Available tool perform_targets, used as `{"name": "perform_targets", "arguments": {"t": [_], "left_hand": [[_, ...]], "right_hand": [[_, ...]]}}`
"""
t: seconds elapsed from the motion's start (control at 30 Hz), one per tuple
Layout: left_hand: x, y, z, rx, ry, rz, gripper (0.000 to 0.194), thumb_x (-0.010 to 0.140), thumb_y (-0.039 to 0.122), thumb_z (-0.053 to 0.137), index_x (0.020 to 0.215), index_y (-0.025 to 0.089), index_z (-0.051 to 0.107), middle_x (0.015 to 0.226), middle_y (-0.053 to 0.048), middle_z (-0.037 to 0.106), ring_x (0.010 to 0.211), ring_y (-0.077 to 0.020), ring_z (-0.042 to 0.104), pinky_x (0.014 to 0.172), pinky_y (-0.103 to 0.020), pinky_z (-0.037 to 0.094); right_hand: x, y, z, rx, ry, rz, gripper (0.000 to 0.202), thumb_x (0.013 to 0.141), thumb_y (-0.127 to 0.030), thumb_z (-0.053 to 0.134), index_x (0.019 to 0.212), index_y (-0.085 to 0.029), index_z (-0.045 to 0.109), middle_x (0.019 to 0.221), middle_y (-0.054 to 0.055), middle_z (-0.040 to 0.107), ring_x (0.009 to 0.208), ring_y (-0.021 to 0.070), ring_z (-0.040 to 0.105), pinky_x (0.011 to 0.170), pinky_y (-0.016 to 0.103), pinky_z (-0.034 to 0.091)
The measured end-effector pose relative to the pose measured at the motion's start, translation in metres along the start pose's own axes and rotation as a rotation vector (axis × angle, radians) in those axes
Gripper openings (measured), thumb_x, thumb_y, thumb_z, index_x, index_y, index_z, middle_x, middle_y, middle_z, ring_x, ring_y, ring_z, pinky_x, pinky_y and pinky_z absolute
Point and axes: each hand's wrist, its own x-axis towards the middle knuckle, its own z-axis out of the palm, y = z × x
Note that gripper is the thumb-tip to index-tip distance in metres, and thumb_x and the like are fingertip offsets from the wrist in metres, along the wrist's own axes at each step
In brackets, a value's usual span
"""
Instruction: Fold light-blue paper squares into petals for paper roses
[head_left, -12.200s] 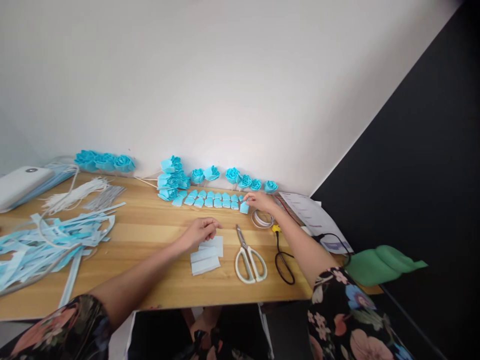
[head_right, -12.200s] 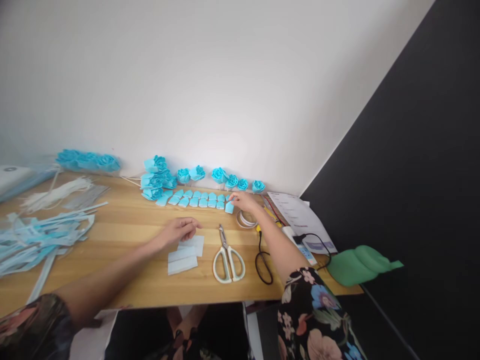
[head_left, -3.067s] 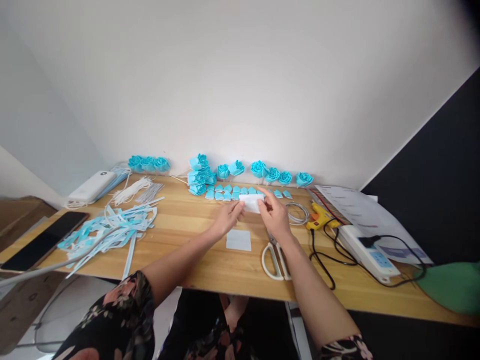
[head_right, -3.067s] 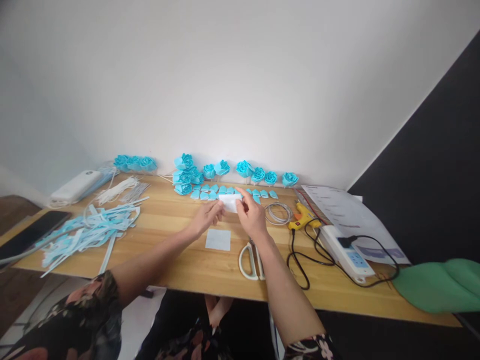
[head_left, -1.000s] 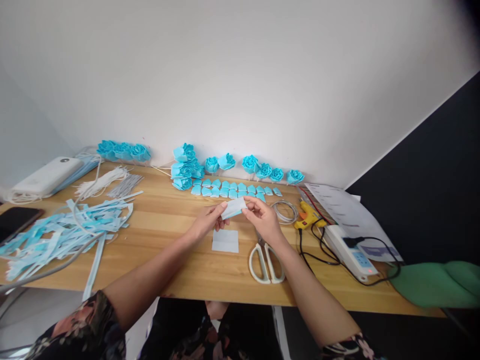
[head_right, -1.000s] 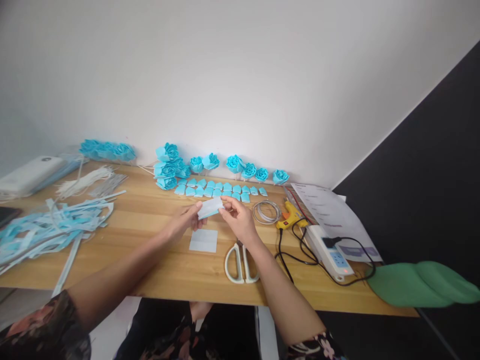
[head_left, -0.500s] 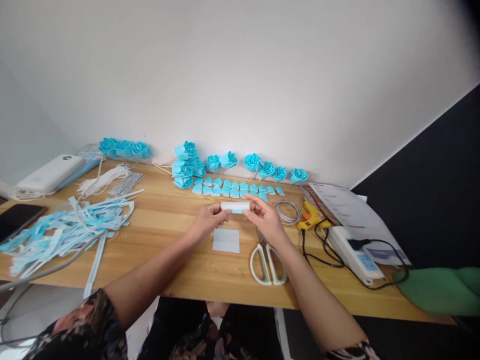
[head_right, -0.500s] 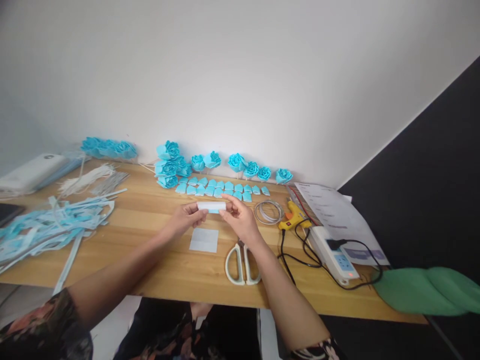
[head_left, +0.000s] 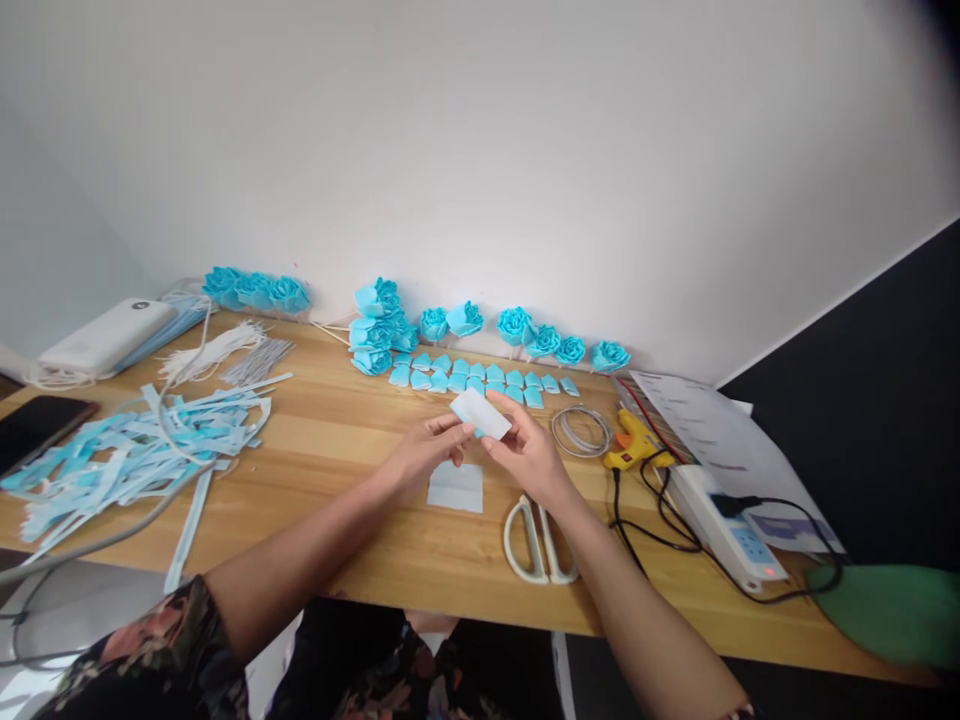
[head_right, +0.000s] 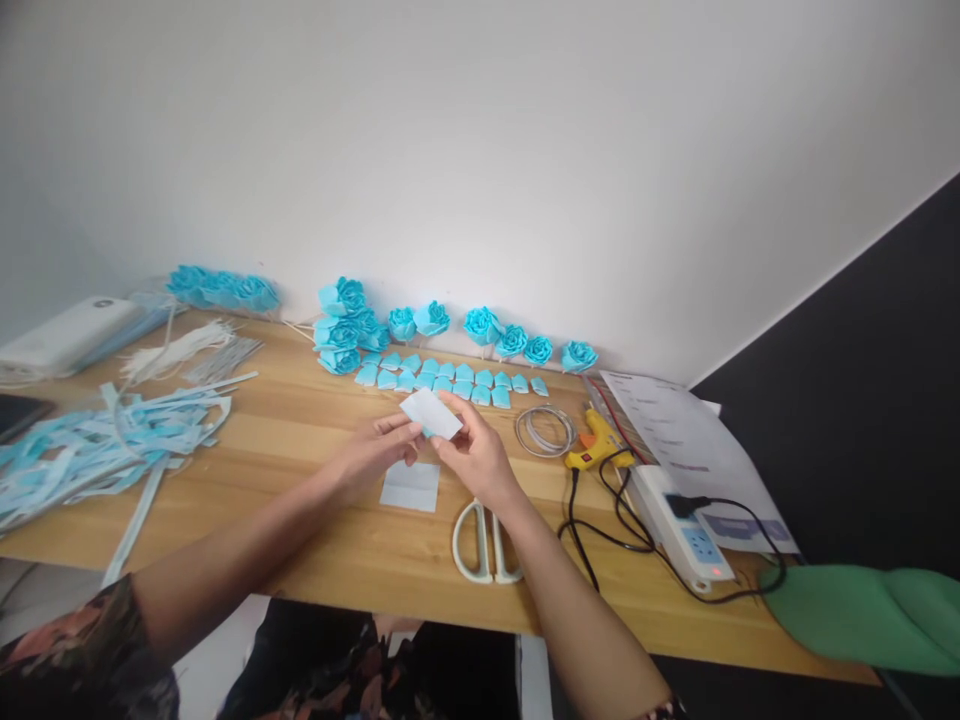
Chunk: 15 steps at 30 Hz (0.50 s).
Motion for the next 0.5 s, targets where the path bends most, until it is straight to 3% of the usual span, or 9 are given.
{"name": "perform_targets", "arguments": {"t": [0.1,0.2,0.33,0.43,0.5], "left_hand": [[0.000,0.000,-0.001,0.027,0.050,-0.011,0.033,0.070,0.043,0.072,0.063,0.011,0.062,0.062,-0.001,0.056,0.055,-0.0078,0.047,0.055,-0.024,0.036],[0.001,0.002,-0.005,-0.034,0.059,-0.029,0.031,0.070,0.040,0.072,0.066,0.011,0.064,0.062,-0.002,0.056,0.056,-0.0087,0.048,0.054,-0.023,0.035],[0.003,0.003,-0.008,-0.118,0.038,-0.049,0.028,0.070,0.038,0.073,0.072,0.011,0.066,0.062,-0.002,0.057,0.057,-0.0093,0.049,0.053,-0.022,0.035],[0.003,0.002,-0.008,-0.145,0.012,-0.069,0.027,0.070,0.037,0.073,0.073,0.011,0.065,0.061,-0.002,0.057,0.055,-0.0091,0.049,0.052,-0.023,0.034],[0.002,0.002,-0.006,-0.145,0.009,-0.085,0.028,0.069,0.037,0.074,0.072,0.011,0.065,0.060,-0.001,0.057,0.055,-0.0090,0.049,0.052,-0.023,0.034]], "right_hand": [[-0.001,0.001,-0.001,-0.076,-0.016,-0.026,0.054,0.080,-0.025,0.061,0.132,-0.027,0.047,0.093,0.003,0.066,0.077,0.0163,0.061,0.070,0.029,0.051],[0.000,-0.001,-0.007,-0.210,0.001,-0.086,0.050,0.086,-0.027,0.054,0.135,-0.028,0.043,0.095,0.004,0.066,0.077,0.0170,0.062,0.071,0.031,0.053],[0.002,-0.004,-0.019,-0.525,0.065,-0.392,0.058,0.085,-0.020,0.053,0.139,-0.030,0.037,0.122,0.008,0.058,0.110,0.0244,0.055,0.092,0.044,0.047],[0.004,-0.005,-0.021,-0.706,0.024,-0.597,0.064,0.084,-0.016,0.053,0.142,-0.031,0.030,0.135,0.008,0.049,0.126,0.0280,0.042,0.105,0.054,0.034],[0.004,-0.005,-0.019,-0.744,-0.021,-0.666,0.065,0.084,-0.014,0.052,0.143,-0.031,0.029,0.139,0.007,0.045,0.130,0.0276,0.039,0.106,0.055,0.033]]}}
